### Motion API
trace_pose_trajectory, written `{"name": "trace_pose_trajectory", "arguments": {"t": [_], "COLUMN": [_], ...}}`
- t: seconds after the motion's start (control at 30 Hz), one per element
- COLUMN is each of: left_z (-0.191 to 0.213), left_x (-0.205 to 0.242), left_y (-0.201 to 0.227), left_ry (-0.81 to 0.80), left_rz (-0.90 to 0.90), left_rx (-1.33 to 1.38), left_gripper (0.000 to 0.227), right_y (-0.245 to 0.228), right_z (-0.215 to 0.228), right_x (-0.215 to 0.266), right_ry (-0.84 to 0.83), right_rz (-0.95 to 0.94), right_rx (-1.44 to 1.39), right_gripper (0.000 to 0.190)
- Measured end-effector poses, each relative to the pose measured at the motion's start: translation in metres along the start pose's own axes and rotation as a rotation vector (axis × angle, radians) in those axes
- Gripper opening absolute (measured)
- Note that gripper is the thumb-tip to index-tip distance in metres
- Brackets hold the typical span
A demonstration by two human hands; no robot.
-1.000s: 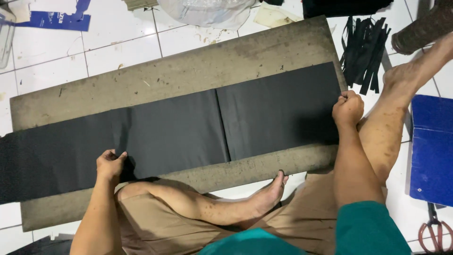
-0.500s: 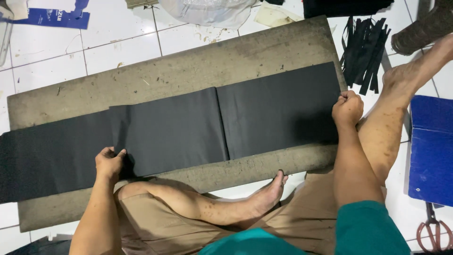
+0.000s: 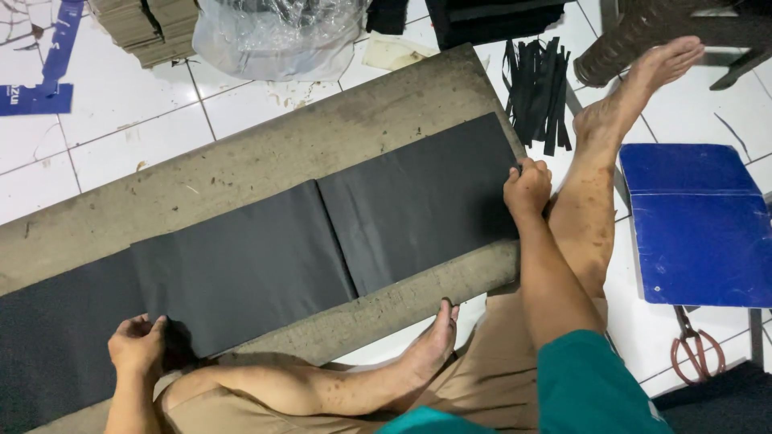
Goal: Folding long strips of black leather material into accordion-style stacks on a workshop floor.
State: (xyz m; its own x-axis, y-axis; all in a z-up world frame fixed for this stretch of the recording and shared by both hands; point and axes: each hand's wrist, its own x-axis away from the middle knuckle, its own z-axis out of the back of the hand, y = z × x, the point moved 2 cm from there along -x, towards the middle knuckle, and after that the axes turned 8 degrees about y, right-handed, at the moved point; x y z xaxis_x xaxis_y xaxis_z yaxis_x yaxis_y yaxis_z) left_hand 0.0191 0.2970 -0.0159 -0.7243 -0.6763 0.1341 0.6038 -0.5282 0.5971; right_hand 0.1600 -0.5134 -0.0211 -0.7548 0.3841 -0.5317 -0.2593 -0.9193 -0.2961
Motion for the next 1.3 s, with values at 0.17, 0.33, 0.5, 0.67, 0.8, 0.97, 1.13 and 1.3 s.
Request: {"name": "trace_pose_trajectory", "arguments": {"t": [0.17, 0.33, 0.5, 0.67, 0.8, 0.97, 1.13, 1.3], "left_z": [0.005, -0.01, -0.009, -0.006, -0.012, -0.007, -0.006, 0.003], "left_x": [0.008, -0.013, -0.008, -0.001, -0.006, 0.002, 0.009, 0.008], "left_y": [0.019, -0.027, -0.019, -0.003, -0.01, 0.002, 0.016, 0.03], "left_ry": [0.005, 0.064, 0.086, 0.096, 0.127, 0.115, 0.169, 0.091], "left_rz": [0.041, -0.094, -0.131, -0.006, -0.051, -0.017, -0.036, 0.058], "left_rx": [-0.012, -0.06, 0.073, 0.057, -0.046, -0.122, -0.208, -0.273], "left_gripper": [0.028, 0.028, 0.024, 0.023, 0.023, 0.025, 0.026, 0.029], "right_y": [0.002, 0.002, -0.001, -0.007, -0.004, -0.006, -0.142, -0.255], "right_z": [-0.006, -0.005, -0.006, 0.002, -0.007, -0.011, 0.035, -0.011], "right_x": [0.003, 0.008, 0.009, 0.008, 0.01, 0.01, 0.038, 0.138], "right_ry": [-0.015, -0.041, -0.01, -0.073, -0.102, -0.138, -0.107, -0.119], "right_rz": [-0.008, 0.03, 0.106, 0.043, 0.049, 0.038, 0.382, 0.712], "right_rx": [0.052, 0.062, 0.074, 0.102, 0.158, 0.255, -0.083, -0.482], "right_gripper": [0.019, 0.019, 0.019, 0.026, 0.022, 0.023, 0.043, 0.042]}}
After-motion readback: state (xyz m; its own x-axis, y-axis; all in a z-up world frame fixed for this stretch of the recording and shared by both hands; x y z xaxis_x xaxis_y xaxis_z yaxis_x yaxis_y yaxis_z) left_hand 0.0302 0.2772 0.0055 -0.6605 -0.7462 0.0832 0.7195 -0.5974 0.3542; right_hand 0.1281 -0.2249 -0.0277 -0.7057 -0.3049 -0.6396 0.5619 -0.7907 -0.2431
